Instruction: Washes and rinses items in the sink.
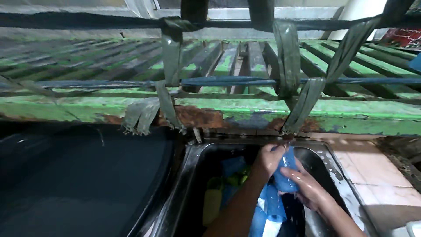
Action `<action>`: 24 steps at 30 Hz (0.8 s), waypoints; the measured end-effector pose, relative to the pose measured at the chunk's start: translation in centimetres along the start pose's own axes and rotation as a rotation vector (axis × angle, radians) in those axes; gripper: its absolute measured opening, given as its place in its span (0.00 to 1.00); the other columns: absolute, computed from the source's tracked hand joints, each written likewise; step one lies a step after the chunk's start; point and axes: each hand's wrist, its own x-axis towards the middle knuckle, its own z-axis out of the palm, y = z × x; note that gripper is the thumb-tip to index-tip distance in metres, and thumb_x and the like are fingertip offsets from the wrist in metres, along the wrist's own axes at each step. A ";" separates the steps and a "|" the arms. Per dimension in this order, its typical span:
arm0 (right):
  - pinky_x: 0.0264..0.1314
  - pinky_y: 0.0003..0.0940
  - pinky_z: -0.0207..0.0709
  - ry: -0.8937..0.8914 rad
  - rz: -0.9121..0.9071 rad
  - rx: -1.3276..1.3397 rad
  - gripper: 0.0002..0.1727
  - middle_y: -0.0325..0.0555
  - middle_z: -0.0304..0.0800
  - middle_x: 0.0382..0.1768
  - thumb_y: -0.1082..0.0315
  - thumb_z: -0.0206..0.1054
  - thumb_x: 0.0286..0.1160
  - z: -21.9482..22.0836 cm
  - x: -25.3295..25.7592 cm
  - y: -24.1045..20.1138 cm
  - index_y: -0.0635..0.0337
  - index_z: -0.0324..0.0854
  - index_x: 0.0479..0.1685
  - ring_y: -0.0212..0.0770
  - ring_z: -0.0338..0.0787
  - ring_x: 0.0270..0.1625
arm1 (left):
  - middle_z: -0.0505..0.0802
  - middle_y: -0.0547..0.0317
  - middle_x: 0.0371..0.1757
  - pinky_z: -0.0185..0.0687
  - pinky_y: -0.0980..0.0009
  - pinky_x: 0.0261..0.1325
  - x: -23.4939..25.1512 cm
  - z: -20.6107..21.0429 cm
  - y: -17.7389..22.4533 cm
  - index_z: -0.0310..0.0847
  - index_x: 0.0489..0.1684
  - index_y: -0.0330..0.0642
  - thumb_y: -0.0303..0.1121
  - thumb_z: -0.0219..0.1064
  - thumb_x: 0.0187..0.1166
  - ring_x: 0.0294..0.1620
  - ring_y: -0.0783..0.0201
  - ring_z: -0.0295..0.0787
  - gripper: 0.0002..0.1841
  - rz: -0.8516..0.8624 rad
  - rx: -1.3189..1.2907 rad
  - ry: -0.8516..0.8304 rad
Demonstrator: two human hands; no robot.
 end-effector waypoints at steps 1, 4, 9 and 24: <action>0.64 0.42 0.86 0.118 -0.053 -0.343 0.57 0.53 0.81 0.72 0.59 0.80 0.62 0.3 0.6 0.1 0.50 0.47 0.95 0.44 0.89 0.65 | 0.89 0.45 0.62 0.78 0.55 0.71 0.1 0.4 0.5 0.87 0.55 0.35 0.43 0.69 0.83 0.65 0.55 0.84 0.18 -0.008 0.222 -0.011; 0.78 0.44 0.76 0.158 -0.167 -0.465 0.62 0.59 0.69 0.83 0.55 0.82 0.59 0.1 0.9 1.0 0.50 0.43 0.97 0.46 0.80 0.78 | 0.88 0.45 0.64 0.76 0.54 0.74 -0.4 0.6 1.5 0.89 0.47 0.35 0.43 0.72 0.80 0.68 0.54 0.83 0.17 -0.005 0.429 -0.036; 0.63 0.53 0.86 0.131 -0.012 0.040 0.46 0.50 0.59 0.90 0.39 0.53 0.83 -3.0 -1.2 1.4 0.40 0.35 0.98 0.53 0.80 0.78 | 0.91 0.47 0.62 0.75 0.57 0.77 -1.9 -0.5 -0.5 0.91 0.37 0.32 0.40 0.71 0.79 0.74 0.55 0.81 0.16 0.362 0.556 0.060; 0.71 0.37 0.79 0.449 -0.465 -0.310 0.17 0.55 0.86 0.63 0.72 0.53 0.89 -3.7 0.7 -7.0 0.74 0.78 0.64 0.39 0.86 0.64 | 0.88 0.47 0.72 0.62 0.60 0.88 -1.6 0.2 -0.9 0.90 0.50 0.31 0.41 0.65 0.84 0.86 0.56 0.70 0.19 0.231 0.723 -0.103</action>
